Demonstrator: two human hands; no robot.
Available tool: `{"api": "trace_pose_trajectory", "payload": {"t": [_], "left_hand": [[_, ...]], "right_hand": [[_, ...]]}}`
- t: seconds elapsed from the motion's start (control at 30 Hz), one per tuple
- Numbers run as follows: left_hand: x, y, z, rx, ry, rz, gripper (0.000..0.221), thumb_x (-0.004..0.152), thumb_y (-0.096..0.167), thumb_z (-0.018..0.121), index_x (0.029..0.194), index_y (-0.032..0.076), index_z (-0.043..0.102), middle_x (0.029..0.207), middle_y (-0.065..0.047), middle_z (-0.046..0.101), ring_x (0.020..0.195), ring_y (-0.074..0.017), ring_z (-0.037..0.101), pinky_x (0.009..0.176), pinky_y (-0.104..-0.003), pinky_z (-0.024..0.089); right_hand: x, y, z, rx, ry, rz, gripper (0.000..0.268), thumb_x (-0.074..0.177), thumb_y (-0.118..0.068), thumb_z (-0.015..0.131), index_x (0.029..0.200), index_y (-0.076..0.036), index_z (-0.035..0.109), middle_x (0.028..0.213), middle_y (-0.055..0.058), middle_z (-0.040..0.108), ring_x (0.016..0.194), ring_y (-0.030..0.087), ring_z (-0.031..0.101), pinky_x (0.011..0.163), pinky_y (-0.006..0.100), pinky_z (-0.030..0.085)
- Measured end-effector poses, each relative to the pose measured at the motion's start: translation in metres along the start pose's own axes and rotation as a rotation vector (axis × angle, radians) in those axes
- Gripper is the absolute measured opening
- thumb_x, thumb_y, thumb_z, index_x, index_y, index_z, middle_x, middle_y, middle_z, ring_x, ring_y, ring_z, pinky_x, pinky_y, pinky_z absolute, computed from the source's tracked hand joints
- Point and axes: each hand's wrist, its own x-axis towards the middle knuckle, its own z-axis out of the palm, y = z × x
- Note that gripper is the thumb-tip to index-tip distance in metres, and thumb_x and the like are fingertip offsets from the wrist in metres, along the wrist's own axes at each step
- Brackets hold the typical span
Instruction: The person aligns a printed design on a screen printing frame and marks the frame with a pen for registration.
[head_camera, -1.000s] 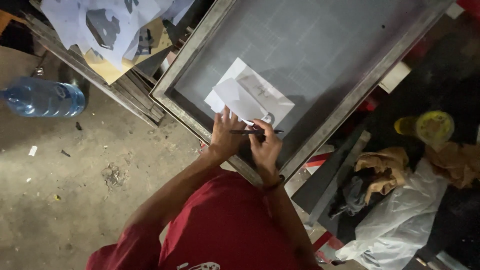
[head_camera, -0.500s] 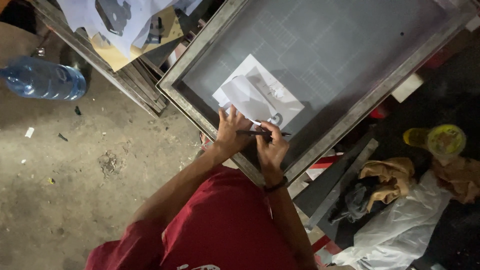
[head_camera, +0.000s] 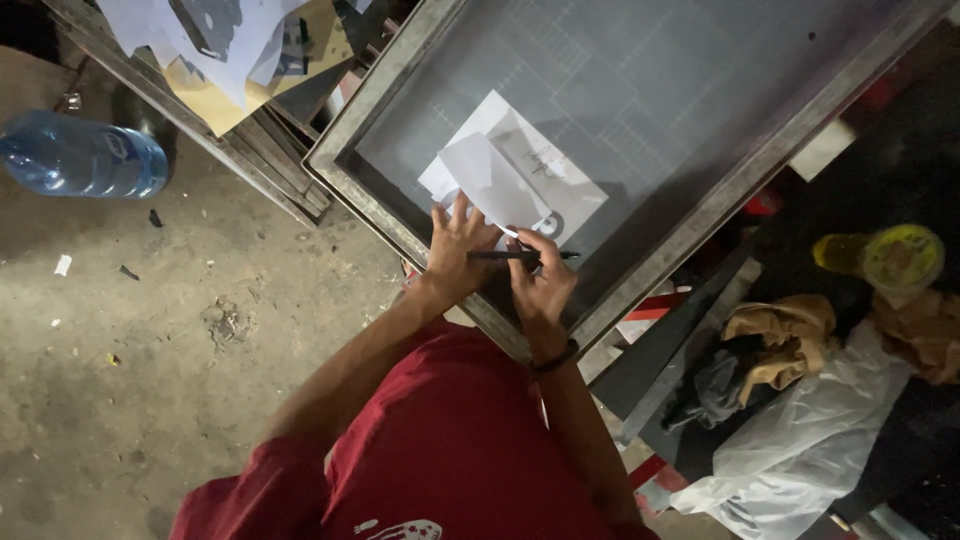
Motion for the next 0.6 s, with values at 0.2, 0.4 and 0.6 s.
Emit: {"api": "trace_pose_trajectory", "payload": {"t": [0.2,0.4,0.6], "left_hand": [[0.004,0.000,-0.043,-0.012,0.016,0.004,0.050,0.073,0.055,0.074,0.117,0.034,0.062,0.130,-0.008,0.049,0.130,-0.0407,0.044,0.091,-0.062,0.041],[0.005,0.004,-0.031,-0.009,0.031,-0.016,0.053,0.072,0.051,0.077,0.119,0.033,0.061,0.128,-0.009,0.049,0.128,-0.0406,0.046,0.087,-0.060,0.041],[0.013,0.000,-0.057,-0.108,-0.074,-0.011,0.037,0.076,0.044,0.073,0.109,0.028,0.067,0.126,-0.009,0.052,0.129,-0.0411,0.043,0.091,-0.061,0.039]], "right_hand": [[0.001,0.000,0.001,0.031,0.001,0.015,0.020,0.084,-0.014,0.088,0.102,-0.015,0.079,0.086,0.006,0.080,0.078,0.027,0.077,0.059,0.034,0.059],[-0.002,0.005,0.001,-0.019,0.000,0.009,0.021,0.084,-0.016,0.089,0.102,-0.017,0.079,0.085,0.005,0.080,0.077,0.025,0.077,0.059,0.033,0.059],[0.001,0.003,0.005,-0.020,0.002,0.012,0.022,0.084,-0.015,0.089,0.103,-0.018,0.079,0.083,0.004,0.080,0.074,0.025,0.077,0.057,0.032,0.059]]}}
